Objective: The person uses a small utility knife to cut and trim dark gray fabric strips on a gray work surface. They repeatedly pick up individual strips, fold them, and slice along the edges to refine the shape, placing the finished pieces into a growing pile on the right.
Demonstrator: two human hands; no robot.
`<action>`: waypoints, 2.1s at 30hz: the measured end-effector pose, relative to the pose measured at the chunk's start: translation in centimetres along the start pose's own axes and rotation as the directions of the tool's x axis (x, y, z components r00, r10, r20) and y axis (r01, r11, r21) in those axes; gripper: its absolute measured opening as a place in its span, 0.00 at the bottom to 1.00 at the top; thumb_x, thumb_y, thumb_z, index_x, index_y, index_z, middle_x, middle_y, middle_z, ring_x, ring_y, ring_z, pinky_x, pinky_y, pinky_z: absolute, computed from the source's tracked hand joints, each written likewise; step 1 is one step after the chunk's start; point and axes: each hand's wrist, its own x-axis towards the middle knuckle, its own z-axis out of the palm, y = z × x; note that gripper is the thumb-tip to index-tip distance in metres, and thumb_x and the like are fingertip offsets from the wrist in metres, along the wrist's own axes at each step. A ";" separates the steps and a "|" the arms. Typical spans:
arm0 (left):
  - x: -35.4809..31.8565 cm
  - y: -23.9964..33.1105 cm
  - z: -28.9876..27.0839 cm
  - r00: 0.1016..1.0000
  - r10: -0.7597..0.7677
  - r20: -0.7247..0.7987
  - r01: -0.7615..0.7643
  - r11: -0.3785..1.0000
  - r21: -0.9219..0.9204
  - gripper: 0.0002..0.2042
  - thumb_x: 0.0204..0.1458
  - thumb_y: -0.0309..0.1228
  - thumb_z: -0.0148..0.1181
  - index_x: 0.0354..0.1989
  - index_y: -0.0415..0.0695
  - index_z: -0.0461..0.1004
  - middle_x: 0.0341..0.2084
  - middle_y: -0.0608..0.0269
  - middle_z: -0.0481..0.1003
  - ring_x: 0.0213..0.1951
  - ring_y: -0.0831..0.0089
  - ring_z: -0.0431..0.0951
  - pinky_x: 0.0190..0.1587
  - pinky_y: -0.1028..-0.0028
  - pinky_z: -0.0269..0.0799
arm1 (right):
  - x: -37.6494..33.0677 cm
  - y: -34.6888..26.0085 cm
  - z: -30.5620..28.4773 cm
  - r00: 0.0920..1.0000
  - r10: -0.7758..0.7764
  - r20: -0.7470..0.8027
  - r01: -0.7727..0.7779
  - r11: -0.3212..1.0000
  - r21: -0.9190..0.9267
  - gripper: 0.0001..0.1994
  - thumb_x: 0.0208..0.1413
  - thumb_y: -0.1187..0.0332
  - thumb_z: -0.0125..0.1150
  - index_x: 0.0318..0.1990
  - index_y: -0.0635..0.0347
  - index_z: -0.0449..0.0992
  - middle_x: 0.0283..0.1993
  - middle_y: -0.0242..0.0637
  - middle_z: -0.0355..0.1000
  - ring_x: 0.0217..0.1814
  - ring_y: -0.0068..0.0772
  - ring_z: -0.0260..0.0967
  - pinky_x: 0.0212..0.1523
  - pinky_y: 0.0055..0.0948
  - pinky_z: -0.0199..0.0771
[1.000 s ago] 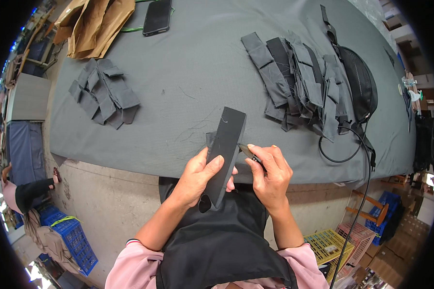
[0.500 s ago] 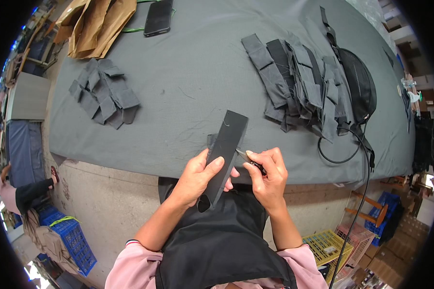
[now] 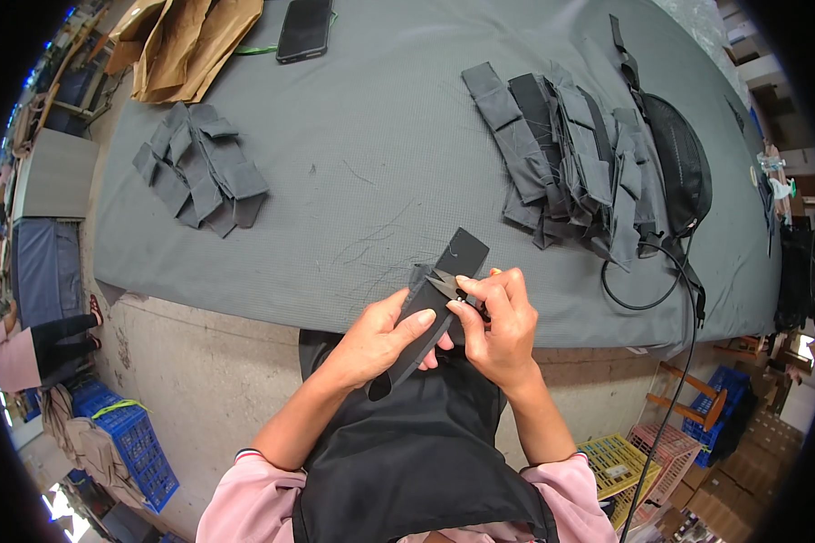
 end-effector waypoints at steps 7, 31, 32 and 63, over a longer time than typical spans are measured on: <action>0.0 -0.1 0.1 1.000 0.013 -0.004 -0.013 0.997 -0.072 0.15 0.61 0.37 0.48 0.48 0.37 0.65 0.29 0.54 0.76 0.24 0.74 0.77 0.28 0.78 0.75 | -1.0 0.3 0.3 0.994 -0.083 -0.067 0.077 0.994 -0.083 0.14 0.42 0.76 0.67 0.39 0.60 0.73 0.27 0.35 0.67 0.23 0.31 0.68 0.29 0.28 0.71; 1.2 -1.2 -1.1 0.884 0.158 0.440 0.049 0.905 -0.422 0.25 0.57 0.43 0.53 0.55 0.43 0.53 0.47 0.33 0.67 0.43 0.46 0.77 0.42 0.56 0.77 | 0.4 1.0 -0.3 0.715 0.454 0.532 -0.604 0.016 0.797 0.07 0.52 0.70 0.63 0.35 0.63 0.72 0.21 0.28 0.68 0.13 0.10 0.54 0.11 0.14 0.52; 1.4 -1.3 -0.9 0.879 0.166 0.446 0.052 0.899 -0.436 0.24 0.57 0.43 0.53 0.54 0.43 0.53 0.47 0.32 0.66 0.43 0.46 0.77 0.43 0.55 0.77 | 0.3 0.8 0.0 0.710 0.473 0.522 -0.608 0.037 0.793 0.07 0.53 0.70 0.62 0.35 0.63 0.72 0.21 0.28 0.68 0.13 0.10 0.54 0.11 0.14 0.52; 0.9 -0.5 -0.6 0.972 -0.007 0.233 0.070 0.962 -0.265 0.27 0.60 0.41 0.47 0.65 0.43 0.51 0.41 0.46 0.71 0.29 0.73 0.72 0.28 0.75 0.68 | 0.2 1.3 -2.2 0.936 0.352 -0.005 -0.329 0.878 0.348 0.13 0.41 0.78 0.66 0.38 0.61 0.77 0.29 0.33 0.64 0.27 0.24 0.61 0.27 0.24 0.63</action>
